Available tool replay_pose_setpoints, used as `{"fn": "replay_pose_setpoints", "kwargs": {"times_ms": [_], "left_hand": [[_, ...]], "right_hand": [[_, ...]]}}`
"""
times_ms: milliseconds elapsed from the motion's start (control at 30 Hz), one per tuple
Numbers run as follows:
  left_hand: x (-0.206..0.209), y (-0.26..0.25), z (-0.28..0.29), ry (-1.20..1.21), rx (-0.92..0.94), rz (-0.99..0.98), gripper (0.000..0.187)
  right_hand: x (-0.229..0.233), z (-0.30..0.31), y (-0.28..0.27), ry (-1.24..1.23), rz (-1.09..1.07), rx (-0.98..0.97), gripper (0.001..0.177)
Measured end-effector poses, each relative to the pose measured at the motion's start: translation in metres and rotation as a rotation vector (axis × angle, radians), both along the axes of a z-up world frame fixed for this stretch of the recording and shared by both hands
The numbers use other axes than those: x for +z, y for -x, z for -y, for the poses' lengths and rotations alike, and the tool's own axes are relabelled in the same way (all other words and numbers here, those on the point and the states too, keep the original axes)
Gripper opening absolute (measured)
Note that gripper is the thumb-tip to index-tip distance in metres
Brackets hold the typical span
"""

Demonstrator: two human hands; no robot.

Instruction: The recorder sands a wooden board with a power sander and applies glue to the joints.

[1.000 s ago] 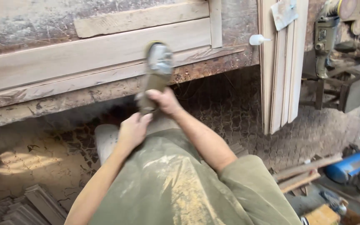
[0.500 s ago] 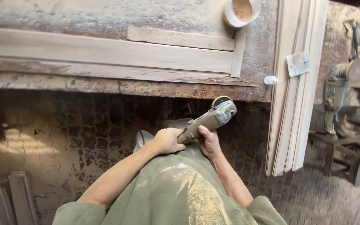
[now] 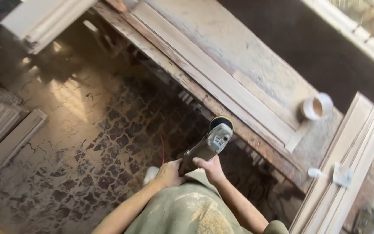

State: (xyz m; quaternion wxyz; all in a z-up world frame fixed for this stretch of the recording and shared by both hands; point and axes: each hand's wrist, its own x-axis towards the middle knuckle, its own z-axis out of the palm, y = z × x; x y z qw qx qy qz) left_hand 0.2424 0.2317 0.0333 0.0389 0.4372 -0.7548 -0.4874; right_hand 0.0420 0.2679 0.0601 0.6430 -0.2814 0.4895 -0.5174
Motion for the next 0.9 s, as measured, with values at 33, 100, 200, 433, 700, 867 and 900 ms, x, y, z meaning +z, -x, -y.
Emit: {"fn": "replay_pose_setpoints", "kwargs": {"times_ms": [33, 100, 200, 433, 700, 867, 900], "left_hand": [[0.004, -0.009, -0.003, -0.032, 0.054, -0.001, 0.046], [-0.026, -0.022, -0.015, -0.013, 0.153, -0.12, 0.05], [-0.048, -0.028, -0.008, -0.072, 0.164, -0.424, 0.051], [-0.021, 0.053, 0.011, -0.461, -0.234, -0.727, 0.022], [-0.037, 0.159, 0.098, 0.01, -0.771, 0.154, 0.053], [-0.075, 0.201, 0.182, 0.455, -0.679, 0.227, 0.035], [-0.087, 0.212, 0.204, 0.569, -0.648, 0.234, 0.032]], "right_hand": [[0.008, 0.004, -0.009, 0.031, -0.063, 0.055, 0.039], [0.034, 0.01, -0.018, 0.096, -0.113, 0.153, 0.041], [0.068, 0.031, -0.02, 0.192, -0.153, 0.305, 0.054], [0.09, 0.058, 0.044, 0.303, -0.068, 0.397, 0.08], [0.059, -0.021, 0.131, -0.091, -0.477, -0.018, 0.074], [0.026, -0.097, 0.14, -0.543, -0.594, -0.256, 0.084], [0.017, -0.107, 0.141, -0.58, -0.596, -0.283, 0.089]]}}
